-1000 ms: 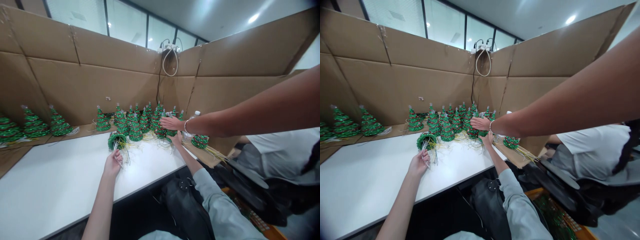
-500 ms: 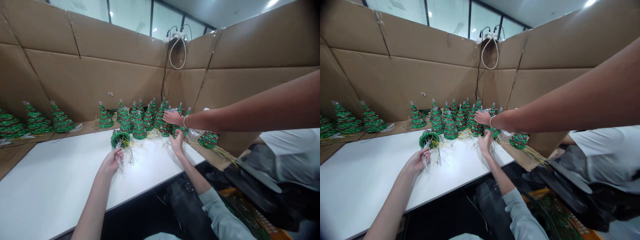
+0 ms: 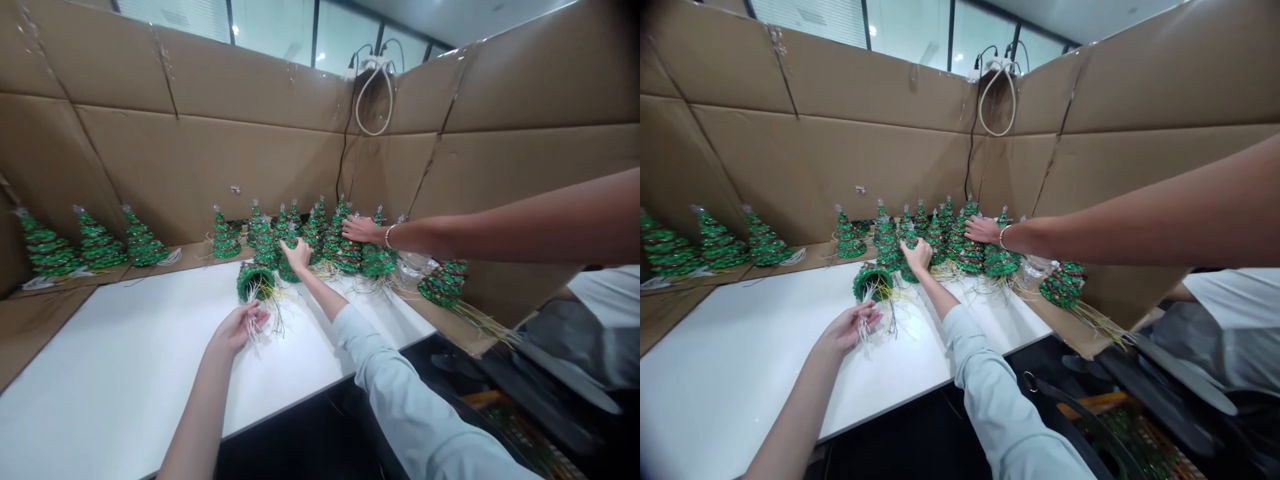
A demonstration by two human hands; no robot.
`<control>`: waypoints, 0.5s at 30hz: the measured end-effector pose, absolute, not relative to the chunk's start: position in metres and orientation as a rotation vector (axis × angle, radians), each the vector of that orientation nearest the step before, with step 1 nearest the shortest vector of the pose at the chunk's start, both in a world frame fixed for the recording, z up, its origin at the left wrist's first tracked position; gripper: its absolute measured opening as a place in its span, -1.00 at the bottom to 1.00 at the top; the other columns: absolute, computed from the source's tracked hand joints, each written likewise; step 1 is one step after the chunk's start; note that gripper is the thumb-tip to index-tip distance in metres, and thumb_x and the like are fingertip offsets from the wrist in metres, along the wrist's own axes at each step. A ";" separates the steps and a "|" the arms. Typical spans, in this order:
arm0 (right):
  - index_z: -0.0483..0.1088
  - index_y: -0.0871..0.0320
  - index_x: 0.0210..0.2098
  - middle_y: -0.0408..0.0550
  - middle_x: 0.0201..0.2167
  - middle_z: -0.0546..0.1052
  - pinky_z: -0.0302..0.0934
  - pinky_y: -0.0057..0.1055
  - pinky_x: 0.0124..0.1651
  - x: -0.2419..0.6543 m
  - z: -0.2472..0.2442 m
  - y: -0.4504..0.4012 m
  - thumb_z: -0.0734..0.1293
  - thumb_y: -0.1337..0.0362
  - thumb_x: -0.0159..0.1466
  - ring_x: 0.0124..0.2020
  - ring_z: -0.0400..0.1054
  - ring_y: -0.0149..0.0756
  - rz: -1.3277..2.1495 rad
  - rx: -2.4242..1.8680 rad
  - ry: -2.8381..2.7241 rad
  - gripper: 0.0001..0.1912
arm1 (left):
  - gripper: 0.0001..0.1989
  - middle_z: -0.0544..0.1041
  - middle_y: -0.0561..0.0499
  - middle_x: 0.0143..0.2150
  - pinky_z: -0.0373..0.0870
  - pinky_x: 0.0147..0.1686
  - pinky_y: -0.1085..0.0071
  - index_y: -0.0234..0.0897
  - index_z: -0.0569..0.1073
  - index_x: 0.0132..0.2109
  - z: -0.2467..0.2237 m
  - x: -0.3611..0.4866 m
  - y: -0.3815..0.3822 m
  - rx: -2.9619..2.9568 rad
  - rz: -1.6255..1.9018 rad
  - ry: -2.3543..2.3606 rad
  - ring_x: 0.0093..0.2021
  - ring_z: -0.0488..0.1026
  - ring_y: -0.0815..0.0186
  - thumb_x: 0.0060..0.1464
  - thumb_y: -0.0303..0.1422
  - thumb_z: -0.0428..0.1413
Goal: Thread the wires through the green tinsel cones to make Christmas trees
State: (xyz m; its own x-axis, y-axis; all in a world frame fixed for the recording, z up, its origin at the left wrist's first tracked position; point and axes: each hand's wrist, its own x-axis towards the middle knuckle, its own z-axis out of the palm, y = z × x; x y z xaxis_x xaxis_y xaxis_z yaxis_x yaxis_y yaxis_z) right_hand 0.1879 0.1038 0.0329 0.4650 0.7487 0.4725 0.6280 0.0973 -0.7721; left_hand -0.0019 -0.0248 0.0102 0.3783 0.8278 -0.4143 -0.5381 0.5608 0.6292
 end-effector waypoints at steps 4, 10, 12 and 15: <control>0.38 0.16 -0.19 0.03 -0.15 0.46 0.15 -0.27 0.01 0.186 0.060 0.130 0.27 -0.07 0.06 -0.07 0.32 -0.19 0.228 -1.445 -1.400 -0.53 | -0.87 0.12 0.20 -0.73 0.49 -0.36 0.41 -0.33 0.27 -0.37 0.013 0.003 -0.029 0.386 0.889 0.750 -0.58 0.39 0.43 0.08 -0.61 -0.06; 0.37 0.20 -0.14 -0.07 -0.27 0.48 0.27 -0.42 -0.29 0.174 0.092 0.181 0.43 0.01 -0.10 -0.46 0.38 -0.40 0.530 -1.277 -1.609 -0.41 | -0.88 0.09 0.21 -0.74 0.47 -0.31 0.39 -0.32 0.26 -0.39 0.006 0.006 -0.030 0.391 0.821 0.761 -0.59 0.37 0.43 0.10 -0.56 -0.04; 0.42 0.23 -0.24 -0.11 -0.40 0.49 0.25 -0.46 -0.43 0.167 0.093 0.191 0.39 -0.04 -0.05 -0.62 0.31 -0.48 0.705 -1.236 -1.686 -0.48 | -0.89 0.10 0.21 -0.74 0.47 -0.32 0.40 -0.32 0.26 -0.39 0.003 0.007 -0.029 0.384 0.821 0.767 -0.60 0.36 0.44 0.08 -0.55 -0.01; 0.43 0.25 -0.43 -0.15 -0.53 0.46 0.22 -0.48 -0.50 0.161 0.090 0.193 0.34 -0.08 0.00 -0.69 0.26 -0.50 0.742 -1.224 -1.705 -0.54 | -0.89 0.09 0.21 -0.73 0.47 -0.34 0.40 -0.31 0.25 -0.40 0.002 0.006 -0.029 0.365 0.830 0.757 -0.61 0.33 0.45 0.06 -0.55 0.02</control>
State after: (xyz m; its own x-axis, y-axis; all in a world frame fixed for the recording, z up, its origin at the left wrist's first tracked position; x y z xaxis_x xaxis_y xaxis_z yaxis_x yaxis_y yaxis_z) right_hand 0.1614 0.1925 0.0903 -0.1231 0.9420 0.3122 0.4134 0.3347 -0.8468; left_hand 0.0060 -0.0289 0.0023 0.4388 0.7730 -0.4582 -0.5272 0.6344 0.5653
